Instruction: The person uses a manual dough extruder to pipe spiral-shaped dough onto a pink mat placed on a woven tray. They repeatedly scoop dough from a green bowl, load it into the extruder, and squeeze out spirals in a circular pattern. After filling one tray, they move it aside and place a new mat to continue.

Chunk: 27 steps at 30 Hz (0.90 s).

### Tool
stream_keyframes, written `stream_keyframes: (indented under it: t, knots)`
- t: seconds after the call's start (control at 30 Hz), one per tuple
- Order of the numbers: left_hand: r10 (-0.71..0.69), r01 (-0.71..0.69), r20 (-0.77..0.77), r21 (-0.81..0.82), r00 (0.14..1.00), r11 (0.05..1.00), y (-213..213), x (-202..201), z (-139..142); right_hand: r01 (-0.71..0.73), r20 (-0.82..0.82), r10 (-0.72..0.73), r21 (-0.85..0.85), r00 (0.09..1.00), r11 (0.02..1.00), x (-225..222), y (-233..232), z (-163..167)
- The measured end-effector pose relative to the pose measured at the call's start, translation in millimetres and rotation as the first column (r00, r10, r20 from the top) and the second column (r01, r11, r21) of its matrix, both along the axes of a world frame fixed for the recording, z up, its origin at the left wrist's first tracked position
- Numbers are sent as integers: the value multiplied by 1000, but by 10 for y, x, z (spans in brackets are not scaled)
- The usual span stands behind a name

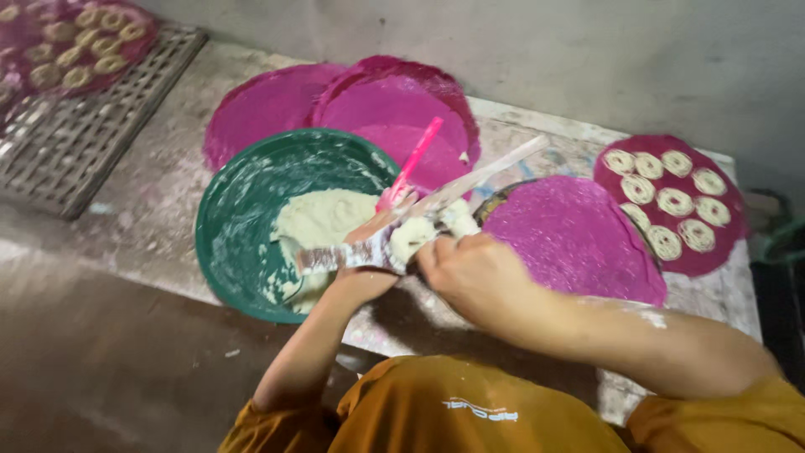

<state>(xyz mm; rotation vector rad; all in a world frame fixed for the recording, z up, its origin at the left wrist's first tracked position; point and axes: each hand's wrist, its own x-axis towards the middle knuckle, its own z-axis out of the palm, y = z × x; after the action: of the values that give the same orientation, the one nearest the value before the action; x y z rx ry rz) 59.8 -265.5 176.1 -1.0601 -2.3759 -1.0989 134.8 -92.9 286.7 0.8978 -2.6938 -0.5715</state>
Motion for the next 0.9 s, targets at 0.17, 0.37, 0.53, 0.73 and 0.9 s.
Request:
stream_keyframes:
  t: [0.17,0.37,0.53,0.73,0.9]
  knots:
    - [398,-215,487,-388,777,896,-190,-61,-1,44,102,-16,-281,995,959,191,276,-36]
    - [354,-359,-99,-40,930,932,-343,-124,-50,134,156,-19,-769,987,625,49,365,-250]
    - [505,-514,119,59,855,856,-262,-131,-70,57,132,183,-929,974,365,-20,-9,-1091]
    - [493,-491,-17,57,870,869,-457,-58,126,720,720,222,-688,658,95,-177,255,-1295]
    - [527,-526,-9,6,850,850,-424,-20,18,437,488,170,-859,856,266,-421,70,-1441]
